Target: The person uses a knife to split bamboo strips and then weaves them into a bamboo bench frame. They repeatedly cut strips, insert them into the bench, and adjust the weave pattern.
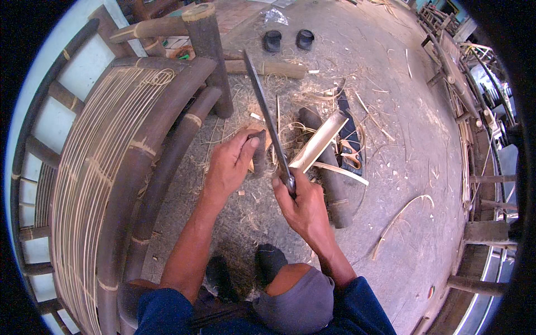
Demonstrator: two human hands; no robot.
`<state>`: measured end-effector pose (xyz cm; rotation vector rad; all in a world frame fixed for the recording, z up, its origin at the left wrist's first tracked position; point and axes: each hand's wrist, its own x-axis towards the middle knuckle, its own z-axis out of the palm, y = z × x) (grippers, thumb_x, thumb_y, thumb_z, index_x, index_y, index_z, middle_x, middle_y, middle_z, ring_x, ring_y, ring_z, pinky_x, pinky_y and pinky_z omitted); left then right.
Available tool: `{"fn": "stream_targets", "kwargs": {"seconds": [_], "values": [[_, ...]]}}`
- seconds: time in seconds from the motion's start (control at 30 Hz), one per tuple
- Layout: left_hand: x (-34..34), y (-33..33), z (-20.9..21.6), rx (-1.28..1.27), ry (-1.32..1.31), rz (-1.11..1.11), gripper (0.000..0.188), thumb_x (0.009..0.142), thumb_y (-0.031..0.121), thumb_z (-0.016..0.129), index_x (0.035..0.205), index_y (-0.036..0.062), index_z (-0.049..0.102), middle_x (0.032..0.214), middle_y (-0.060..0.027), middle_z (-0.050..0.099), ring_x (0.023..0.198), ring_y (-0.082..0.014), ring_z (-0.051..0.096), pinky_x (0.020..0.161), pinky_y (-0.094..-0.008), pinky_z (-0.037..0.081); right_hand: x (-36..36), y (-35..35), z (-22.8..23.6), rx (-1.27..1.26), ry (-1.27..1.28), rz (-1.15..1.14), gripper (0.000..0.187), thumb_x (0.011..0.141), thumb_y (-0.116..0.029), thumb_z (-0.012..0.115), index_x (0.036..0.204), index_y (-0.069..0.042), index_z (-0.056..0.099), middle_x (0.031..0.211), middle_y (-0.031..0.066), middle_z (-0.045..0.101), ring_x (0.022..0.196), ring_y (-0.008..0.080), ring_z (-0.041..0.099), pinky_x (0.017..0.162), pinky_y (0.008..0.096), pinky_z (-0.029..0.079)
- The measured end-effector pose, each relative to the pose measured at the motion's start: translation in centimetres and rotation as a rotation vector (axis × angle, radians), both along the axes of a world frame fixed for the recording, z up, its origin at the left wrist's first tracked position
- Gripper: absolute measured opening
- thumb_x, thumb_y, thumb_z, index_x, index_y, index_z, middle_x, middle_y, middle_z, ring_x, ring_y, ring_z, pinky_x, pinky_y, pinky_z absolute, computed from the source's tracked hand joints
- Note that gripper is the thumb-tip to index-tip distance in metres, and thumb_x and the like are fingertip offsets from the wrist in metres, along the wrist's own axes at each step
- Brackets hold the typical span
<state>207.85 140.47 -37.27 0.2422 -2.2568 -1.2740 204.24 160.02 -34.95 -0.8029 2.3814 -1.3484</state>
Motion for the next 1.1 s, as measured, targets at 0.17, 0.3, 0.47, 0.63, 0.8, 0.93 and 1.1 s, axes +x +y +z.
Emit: {"fn": "stream_targets", "kwargs": {"seconds": [0.17, 0.3, 0.47, 0.63, 0.8, 0.93, 1.1], "values": [[0.7, 0.3, 0.0, -0.022, -0.075, -0.014, 0.031, 0.105, 0.029, 0.053, 0.117, 0.0022, 0.066, 0.089, -0.0207, 0.069, 0.077, -0.0319, 0.069, 0.068, -0.0406, 0.052, -0.4, -2.1, 0.8, -0.017, 0.172, 0.044, 0.030, 0.092, -0.017, 0.068, 0.109, 0.005, 0.059, 0.079, 0.0270, 0.068, 0.068, 0.0437, 0.069, 0.060, 0.0501, 0.054], [0.9, 0.5, -0.3, -0.008, -0.038, 0.010, 0.030, 0.104, 0.028, 0.055, 0.114, 0.0016, 0.066, 0.086, -0.0201, 0.069, 0.073, -0.0316, 0.069, 0.066, -0.0406, 0.052, -0.6, -2.4, -0.3, -0.010, 0.243, 0.048, 0.031, 0.091, -0.019, 0.068, 0.111, 0.003, 0.059, 0.082, 0.0271, 0.069, 0.068, 0.0443, 0.068, 0.060, 0.0511, 0.055], [1.1, 0.4, -0.4, 0.014, -0.056, 0.023, 0.024, 0.102, 0.021, 0.057, 0.111, 0.0005, 0.067, 0.080, -0.0181, 0.069, 0.068, -0.0275, 0.069, 0.062, -0.0387, 0.051, -0.3, -2.5, -0.8, 0.050, 0.329, 0.064, 0.030, 0.091, -0.021, 0.067, 0.109, 0.001, 0.056, 0.084, 0.0263, 0.069, 0.067, 0.0451, 0.068, 0.058, 0.0535, 0.055], [0.9, 0.4, -0.2, 0.010, -0.005, 0.025, 0.022, 0.101, 0.017, 0.059, 0.109, -0.0005, 0.068, 0.078, -0.0177, 0.069, 0.065, -0.0249, 0.068, 0.060, -0.0373, 0.050, 0.0, -2.7, -0.4, 0.038, 0.331, 0.020, 0.026, 0.094, -0.020, 0.067, 0.107, 0.001, 0.061, 0.078, 0.0259, 0.067, 0.068, 0.0443, 0.068, 0.059, 0.0509, 0.053], [0.5, 0.4, -0.4, 0.020, 0.015, 0.002, 0.024, 0.100, 0.020, 0.060, 0.109, -0.0003, 0.069, 0.079, -0.0179, 0.069, 0.066, -0.0246, 0.068, 0.062, -0.0385, 0.051, -0.4, -2.5, 0.3, 0.053, 0.182, 0.042, 0.026, 0.095, -0.020, 0.066, 0.102, 0.004, 0.058, 0.069, 0.0264, 0.064, 0.064, 0.0456, 0.066, 0.056, 0.0523, 0.051], [-0.1, 0.3, 0.4, 0.025, 0.005, -0.024, 0.027, 0.100, 0.024, 0.061, 0.108, -0.0007, 0.070, 0.085, -0.0161, 0.072, 0.074, -0.0215, 0.070, 0.067, -0.0370, 0.053, -1.1, -1.7, 1.0, 0.068, 0.144, 0.034, 0.026, 0.095, -0.021, 0.065, 0.092, 0.003, 0.054, 0.064, 0.0269, 0.062, 0.061, 0.0486, 0.064, 0.056, 0.0560, 0.050], [-2.6, -0.2, 8.1, -0.134, 0.384, 0.193, 0.029, 0.100, 0.027, 0.063, 0.105, -0.0007, 0.071, 0.093, -0.0135, 0.075, 0.084, -0.0187, 0.071, 0.073, -0.0347, 0.055, -1.4, -0.8, 1.6, 0.074, 0.146, 0.001, 0.026, 0.096, -0.019, 0.063, 0.089, 0.004, 0.054, 0.064, 0.0287, 0.061, 0.061, 0.0492, 0.064, 0.057, 0.0564, 0.050]]}}
